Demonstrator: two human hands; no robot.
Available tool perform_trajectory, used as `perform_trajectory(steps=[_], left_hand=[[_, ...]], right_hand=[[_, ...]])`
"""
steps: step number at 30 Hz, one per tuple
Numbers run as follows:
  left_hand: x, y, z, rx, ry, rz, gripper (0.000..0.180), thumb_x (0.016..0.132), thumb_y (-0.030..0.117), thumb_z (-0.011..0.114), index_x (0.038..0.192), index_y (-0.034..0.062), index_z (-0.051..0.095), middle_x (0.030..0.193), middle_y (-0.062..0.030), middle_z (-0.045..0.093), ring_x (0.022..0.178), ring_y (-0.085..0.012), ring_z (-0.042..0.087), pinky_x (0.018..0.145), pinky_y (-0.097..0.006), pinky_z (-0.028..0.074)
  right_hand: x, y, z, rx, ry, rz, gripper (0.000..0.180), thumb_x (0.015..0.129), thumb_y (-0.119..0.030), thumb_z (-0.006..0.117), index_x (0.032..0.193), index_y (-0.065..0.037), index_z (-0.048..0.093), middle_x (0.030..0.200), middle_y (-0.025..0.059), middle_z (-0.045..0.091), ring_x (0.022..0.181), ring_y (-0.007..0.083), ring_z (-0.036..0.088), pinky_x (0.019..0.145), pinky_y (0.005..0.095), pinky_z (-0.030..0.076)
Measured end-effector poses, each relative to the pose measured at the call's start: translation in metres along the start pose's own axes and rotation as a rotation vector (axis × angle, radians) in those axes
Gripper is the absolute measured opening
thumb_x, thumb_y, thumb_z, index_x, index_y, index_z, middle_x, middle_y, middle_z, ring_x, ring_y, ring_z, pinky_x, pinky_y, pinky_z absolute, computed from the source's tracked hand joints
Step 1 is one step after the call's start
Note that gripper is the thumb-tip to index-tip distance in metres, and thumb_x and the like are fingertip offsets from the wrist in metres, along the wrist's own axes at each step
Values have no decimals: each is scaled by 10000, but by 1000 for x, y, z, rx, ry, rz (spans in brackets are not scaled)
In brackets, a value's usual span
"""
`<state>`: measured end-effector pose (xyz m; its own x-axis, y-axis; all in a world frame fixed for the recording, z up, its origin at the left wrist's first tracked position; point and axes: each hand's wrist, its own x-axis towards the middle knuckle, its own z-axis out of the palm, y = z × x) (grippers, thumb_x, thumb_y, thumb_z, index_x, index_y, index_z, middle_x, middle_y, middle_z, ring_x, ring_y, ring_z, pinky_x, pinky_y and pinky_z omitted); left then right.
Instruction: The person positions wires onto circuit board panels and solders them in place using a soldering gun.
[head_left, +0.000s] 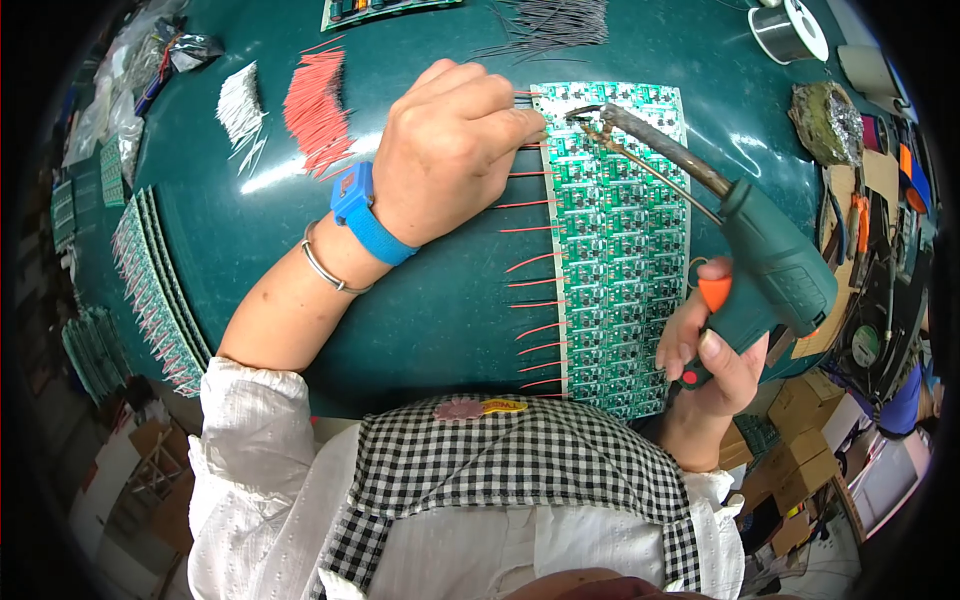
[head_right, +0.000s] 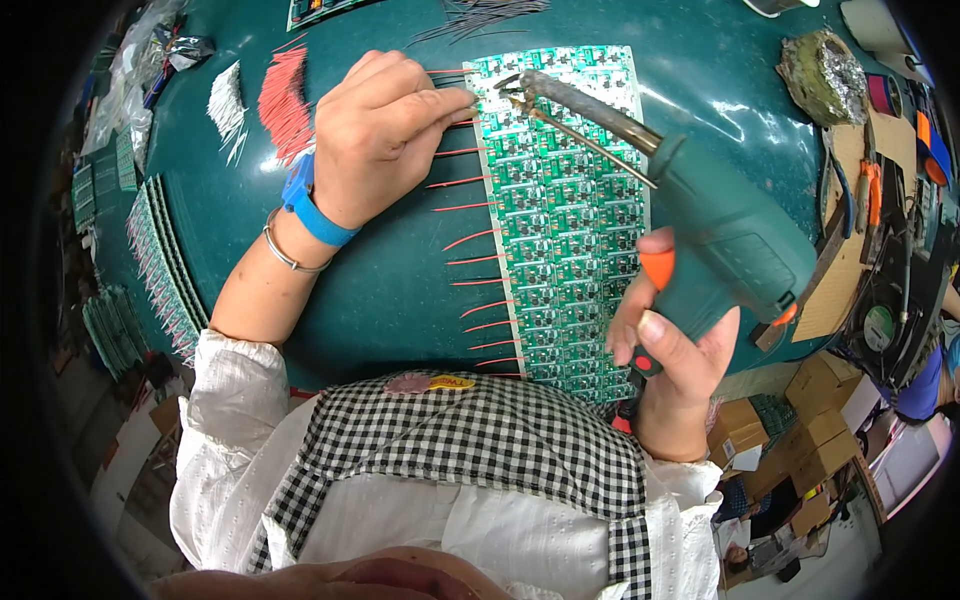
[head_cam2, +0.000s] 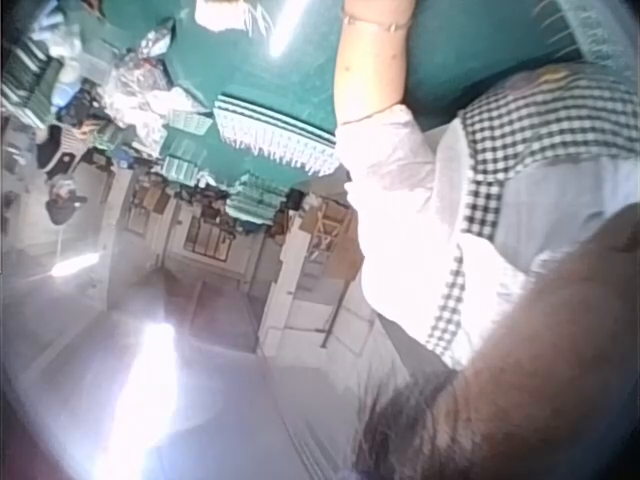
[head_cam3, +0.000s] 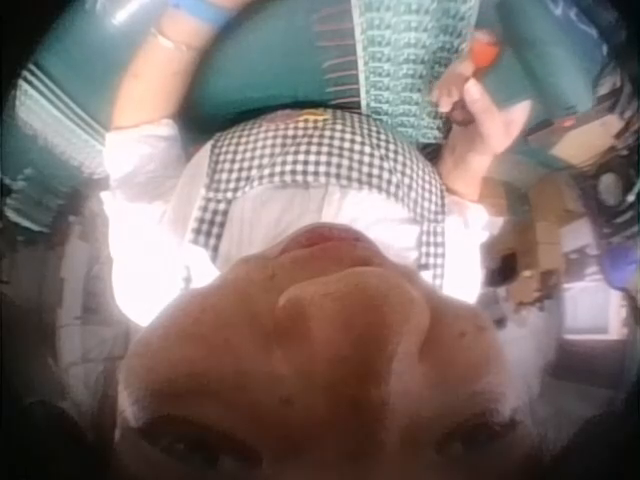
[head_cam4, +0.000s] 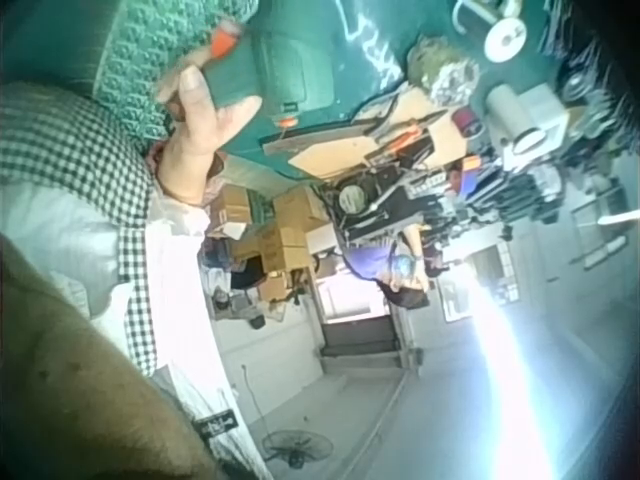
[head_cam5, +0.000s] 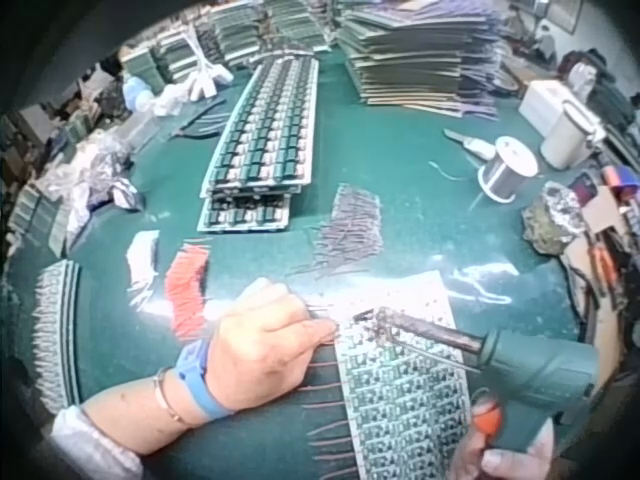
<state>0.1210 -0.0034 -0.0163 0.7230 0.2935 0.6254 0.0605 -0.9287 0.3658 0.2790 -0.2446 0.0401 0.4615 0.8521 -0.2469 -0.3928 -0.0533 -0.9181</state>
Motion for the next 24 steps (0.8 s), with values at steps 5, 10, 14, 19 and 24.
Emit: perform_trajectory(steps=[5,10,14,19,24], left_hand=[[1,0,1,5,3,-1,214,634,-18,777,819,64,709,630,-32,509,582,-200,507,552,-310,397],[8,6,2,-20,-33,-43,182,621,-37,680,755,85,659,686,-39,528,651,-226,532,601,-336,421],[13,12,-5,-2,-82,-59,182,646,-31,717,795,59,666,688,-64,518,645,-244,524,597,-348,422],[16,16,-9,-30,-76,-54,194,658,-41,748,822,38,680,664,-67,512,621,-237,511,590,-346,404],[16,18,-6,-6,-66,-33,180,679,-41,756,827,23,676,667,-67,525,626,-231,518,599,-340,402]], right_hand=[[1,-4,-6,36,-4,-31,611,814,-179,656,1262,136,383,605,75,494,431,154,505,419,275,457],[-2,-16,-15,66,48,-123,628,823,-175,651,1288,138,370,603,78,487,435,158,504,427,285,462],[-1,-28,-42,82,86,-325,628,860,-173,605,1341,121,329,630,73,479,448,151,492,429,290,450],[-3,-53,-77,178,146,-618,590,910,-184,533,1393,75,312,668,59,463,463,144,471,489,309,456],[19,-58,-94,-89,441,-526,495,937,-142,472,1383,34,351,707,45,444,493,131,444,546,316,433]])
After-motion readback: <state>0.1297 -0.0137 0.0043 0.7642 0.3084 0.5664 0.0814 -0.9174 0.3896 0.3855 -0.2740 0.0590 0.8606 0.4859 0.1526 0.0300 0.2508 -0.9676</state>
